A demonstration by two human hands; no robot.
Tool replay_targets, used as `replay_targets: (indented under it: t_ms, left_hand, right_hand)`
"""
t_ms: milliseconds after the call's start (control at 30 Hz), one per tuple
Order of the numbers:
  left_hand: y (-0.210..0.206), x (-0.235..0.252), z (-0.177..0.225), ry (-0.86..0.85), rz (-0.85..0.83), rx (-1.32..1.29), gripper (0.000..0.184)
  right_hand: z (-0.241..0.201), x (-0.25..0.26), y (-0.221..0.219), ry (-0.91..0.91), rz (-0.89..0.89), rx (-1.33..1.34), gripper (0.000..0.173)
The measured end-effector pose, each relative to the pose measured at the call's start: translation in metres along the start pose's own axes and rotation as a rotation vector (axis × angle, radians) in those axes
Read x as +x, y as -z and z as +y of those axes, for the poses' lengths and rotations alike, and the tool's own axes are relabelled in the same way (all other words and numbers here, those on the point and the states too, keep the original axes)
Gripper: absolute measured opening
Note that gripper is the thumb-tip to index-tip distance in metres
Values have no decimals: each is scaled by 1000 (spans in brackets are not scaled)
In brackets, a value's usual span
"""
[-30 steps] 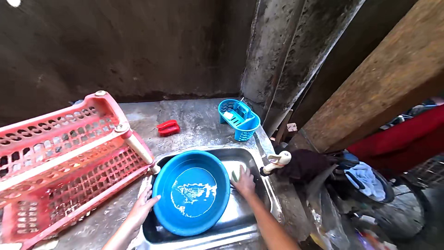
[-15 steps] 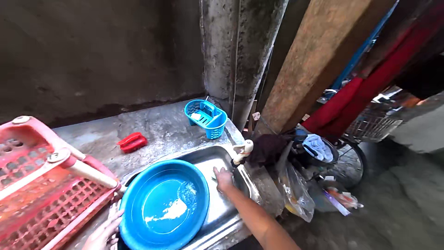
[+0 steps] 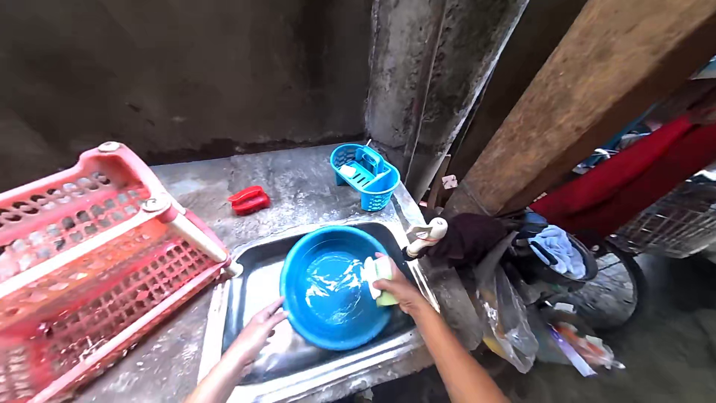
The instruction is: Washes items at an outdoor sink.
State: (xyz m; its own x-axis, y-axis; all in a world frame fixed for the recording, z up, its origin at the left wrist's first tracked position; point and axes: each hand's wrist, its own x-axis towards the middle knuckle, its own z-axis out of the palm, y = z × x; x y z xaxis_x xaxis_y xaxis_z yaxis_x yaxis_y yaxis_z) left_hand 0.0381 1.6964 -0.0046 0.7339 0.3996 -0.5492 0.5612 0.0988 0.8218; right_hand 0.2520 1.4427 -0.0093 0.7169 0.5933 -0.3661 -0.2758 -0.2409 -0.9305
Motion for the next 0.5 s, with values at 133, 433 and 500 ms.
replay_targets:
  t_ms: [133,433,500]
  left_hand:
    - [-45,12,5,-18,-135,-23,56]
    - [-43,11,-4,-47,-133,-90,68]
    - [-46,11,-7,-50,-114,-143,71]
  right_hand:
    - [1,51,-19,-107,60,-998,101]
    - [39,88,-56,43,42,-1215,74]
    - [44,87,-77,112,-30,-1255,73]
